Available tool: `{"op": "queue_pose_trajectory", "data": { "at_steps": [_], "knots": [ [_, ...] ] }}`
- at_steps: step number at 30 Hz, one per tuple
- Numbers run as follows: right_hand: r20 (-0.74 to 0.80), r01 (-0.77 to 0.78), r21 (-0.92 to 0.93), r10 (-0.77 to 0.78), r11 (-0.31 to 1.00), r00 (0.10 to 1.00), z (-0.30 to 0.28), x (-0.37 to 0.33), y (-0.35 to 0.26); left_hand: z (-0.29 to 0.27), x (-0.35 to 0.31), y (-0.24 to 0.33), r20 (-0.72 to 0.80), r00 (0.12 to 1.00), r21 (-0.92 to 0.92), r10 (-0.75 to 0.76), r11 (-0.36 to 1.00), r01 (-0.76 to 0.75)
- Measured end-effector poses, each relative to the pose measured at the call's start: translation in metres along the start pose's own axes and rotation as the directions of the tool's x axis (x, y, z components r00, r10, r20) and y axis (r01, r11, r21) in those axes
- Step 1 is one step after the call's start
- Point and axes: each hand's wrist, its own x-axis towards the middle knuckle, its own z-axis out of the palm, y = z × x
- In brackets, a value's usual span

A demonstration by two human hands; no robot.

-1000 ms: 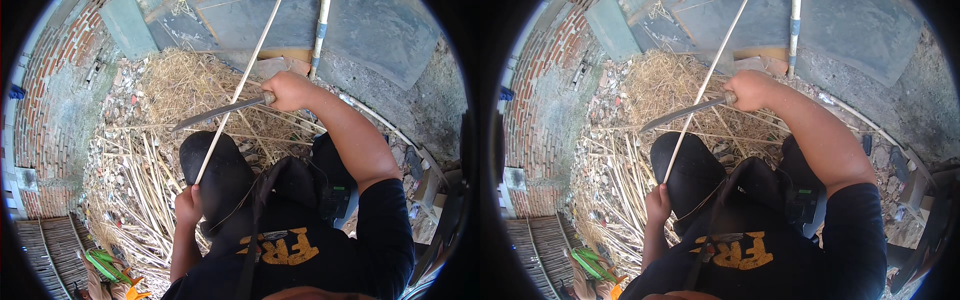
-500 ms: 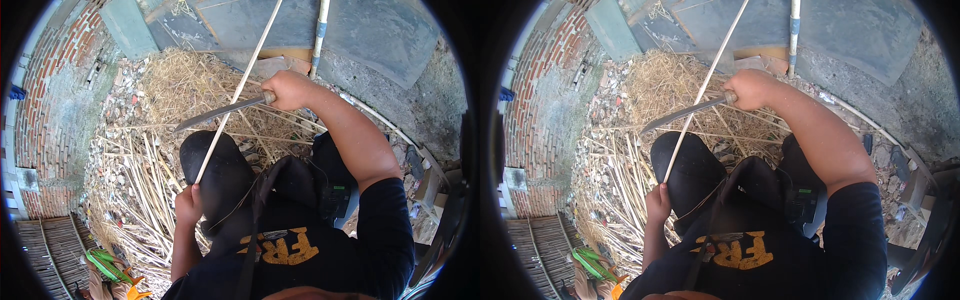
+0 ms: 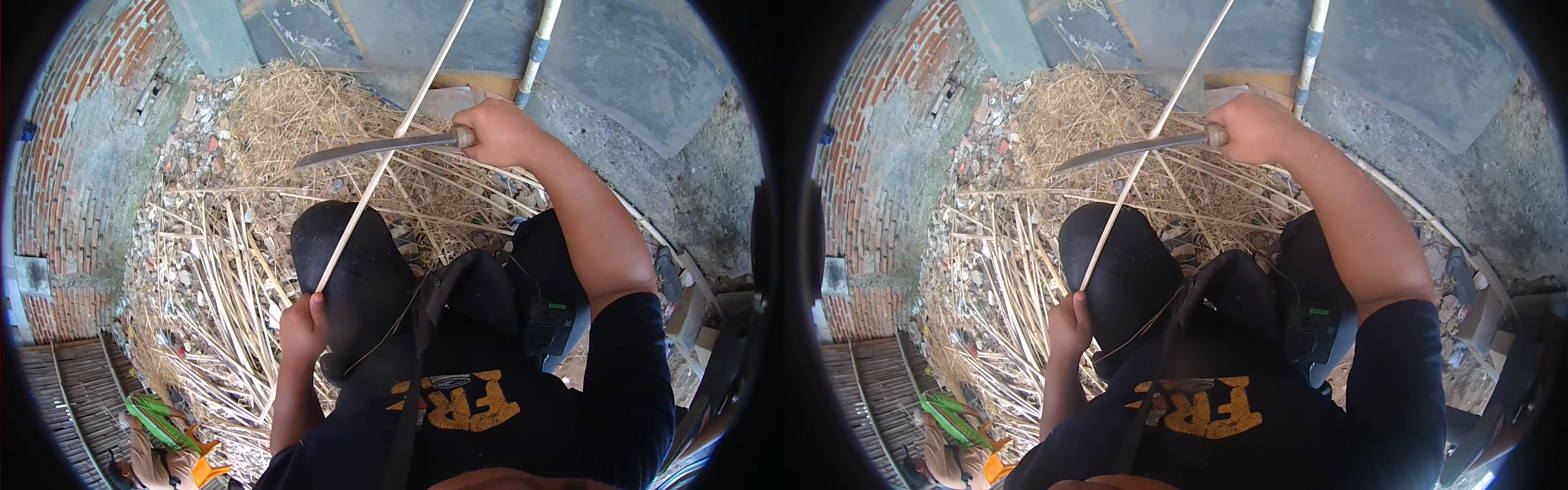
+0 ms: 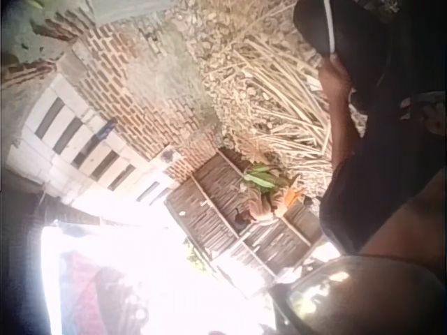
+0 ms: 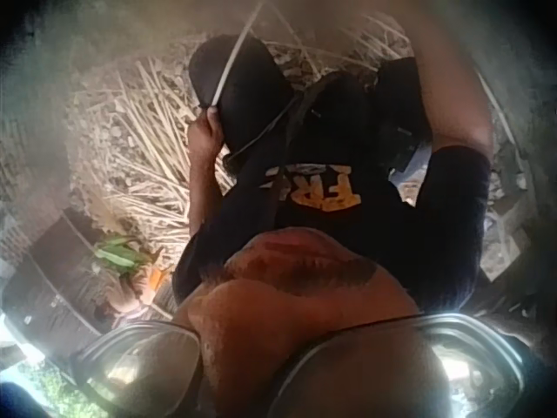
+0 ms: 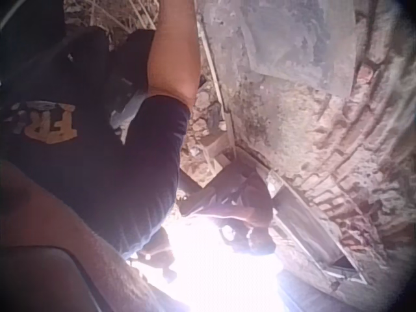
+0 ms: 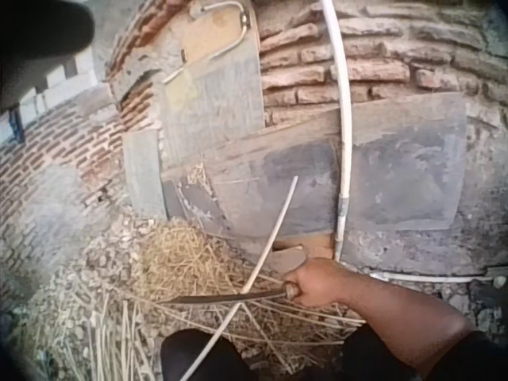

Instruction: The person scrapes a wooden stick using a large knife, repeatedly moving the blade along the length of the wood while holding it by hand and supporting it on their leg.

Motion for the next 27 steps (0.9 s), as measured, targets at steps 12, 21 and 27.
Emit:
{"op": "queue_pose_trajectory", "data": {
  "at_steps": [12, 21, 27],
  "knots": [
    [-0.032, -0.093, 0.035, 0.094, 0.995, 0.995, 0.026, 0.019, 0.035, 0.005, 0.001, -0.004, -0.033, 0.999, -0.054, 0.043, 0.998, -0.045],
    [-0.082, -0.023, 0.035, 0.026, 0.999, 0.996, 0.007, 0.007, -0.016, 0.002, 0.000, -0.008, -0.012, 0.998, -0.086, 0.054, 0.995, -0.055],
    [-0.003, 0.011, -0.018, -0.011, 1.000, 1.000, 0.007, 0.008, 0.006, 0.002, 0.003, -0.010, -0.009, 0.998, -0.143, 0.065, 0.988, -0.066]
  ]
}}
